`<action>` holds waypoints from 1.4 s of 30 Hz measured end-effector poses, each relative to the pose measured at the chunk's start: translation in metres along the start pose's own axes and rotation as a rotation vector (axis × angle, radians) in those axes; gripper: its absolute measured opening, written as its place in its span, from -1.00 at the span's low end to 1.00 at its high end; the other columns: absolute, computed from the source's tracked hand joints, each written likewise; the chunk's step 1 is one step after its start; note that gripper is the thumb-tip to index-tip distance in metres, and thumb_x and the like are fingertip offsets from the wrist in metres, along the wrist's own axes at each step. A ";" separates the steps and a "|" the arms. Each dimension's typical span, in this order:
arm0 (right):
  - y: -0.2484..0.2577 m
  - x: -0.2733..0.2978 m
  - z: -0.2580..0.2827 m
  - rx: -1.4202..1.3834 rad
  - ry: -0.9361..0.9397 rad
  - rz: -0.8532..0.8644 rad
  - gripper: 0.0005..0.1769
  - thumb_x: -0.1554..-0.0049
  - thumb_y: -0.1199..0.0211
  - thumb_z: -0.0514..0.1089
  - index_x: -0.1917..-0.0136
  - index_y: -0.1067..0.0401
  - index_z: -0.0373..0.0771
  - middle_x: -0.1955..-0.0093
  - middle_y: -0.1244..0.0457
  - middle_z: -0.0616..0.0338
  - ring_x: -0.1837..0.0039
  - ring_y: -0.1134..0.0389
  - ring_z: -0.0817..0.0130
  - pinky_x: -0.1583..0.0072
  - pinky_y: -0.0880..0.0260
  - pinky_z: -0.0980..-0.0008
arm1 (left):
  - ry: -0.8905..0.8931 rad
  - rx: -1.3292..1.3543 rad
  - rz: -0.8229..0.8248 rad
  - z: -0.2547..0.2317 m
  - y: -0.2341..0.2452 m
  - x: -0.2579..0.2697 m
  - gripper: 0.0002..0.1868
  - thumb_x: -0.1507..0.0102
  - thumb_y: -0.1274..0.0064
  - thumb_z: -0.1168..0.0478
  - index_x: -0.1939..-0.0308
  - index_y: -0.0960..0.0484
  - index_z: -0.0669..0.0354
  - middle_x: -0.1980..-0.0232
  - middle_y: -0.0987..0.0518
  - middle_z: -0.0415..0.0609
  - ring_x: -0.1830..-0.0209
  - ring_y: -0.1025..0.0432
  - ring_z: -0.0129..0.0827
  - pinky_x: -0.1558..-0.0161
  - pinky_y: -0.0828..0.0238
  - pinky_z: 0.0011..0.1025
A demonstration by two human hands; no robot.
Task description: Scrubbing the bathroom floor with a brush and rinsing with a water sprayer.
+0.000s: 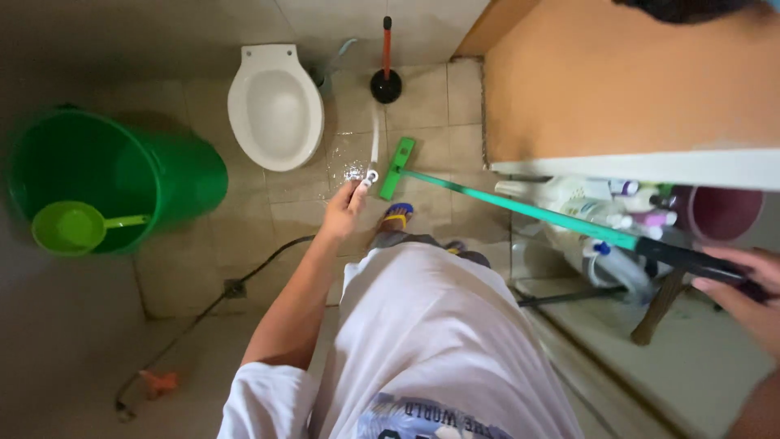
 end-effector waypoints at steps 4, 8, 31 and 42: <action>-0.022 -0.052 0.007 -0.074 0.368 -0.112 -0.87 -0.14 -0.37 -0.30 0.06 -0.43 -0.26 -0.25 -0.26 -0.07 -0.11 -0.31 0.34 -0.14 -0.30 0.41 | -0.016 -0.049 -0.046 -0.037 -0.030 0.033 -0.69 -0.48 0.06 0.05 -0.03 -0.58 0.25 0.38 -0.37 -0.29 0.39 -0.24 -0.59 0.34 -0.26 -0.51; -0.062 -0.101 0.098 -1.155 0.695 -0.176 -0.69 -0.23 -0.39 -0.05 -0.18 -0.44 -0.18 -0.27 -0.34 -0.03 -0.27 -0.37 0.16 -0.39 -0.32 0.16 | 0.071 0.120 -0.156 -0.050 -0.078 0.064 -0.72 -0.45 0.06 0.07 0.01 -0.57 0.22 0.42 -0.33 -0.30 0.45 -0.19 -0.59 0.43 -0.16 -0.52; -0.105 -0.019 0.030 -0.869 0.955 0.820 -0.52 -0.40 0.11 0.12 -0.06 -0.50 -0.25 0.04 -0.40 0.08 -0.03 -0.44 0.19 -0.48 -0.15 0.05 | 0.170 0.120 -0.633 -0.088 -0.303 0.201 -0.73 -0.43 0.03 0.11 -0.03 -0.60 0.24 0.37 -0.45 -0.26 0.40 -0.29 -0.61 0.34 -0.29 -0.54; -0.070 -0.025 0.040 -0.350 1.245 0.471 -0.73 -0.04 -0.36 -0.15 -0.02 -0.46 -0.20 -0.32 -0.29 -0.13 -0.42 -0.21 -0.20 -0.42 -0.17 -0.01 | 0.198 -0.048 -0.648 -0.082 -0.260 0.220 -0.67 -0.45 0.04 0.06 0.25 -0.52 0.27 0.45 -0.39 -0.19 0.43 -0.24 -0.52 0.38 -0.24 -0.42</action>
Point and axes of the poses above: each hand's wrist, its own x-axis away from the middle knuckle, its own y-axis out of the back of the hand, z = x × y, the point moved 1 cm from there along -x, towards the middle knuckle
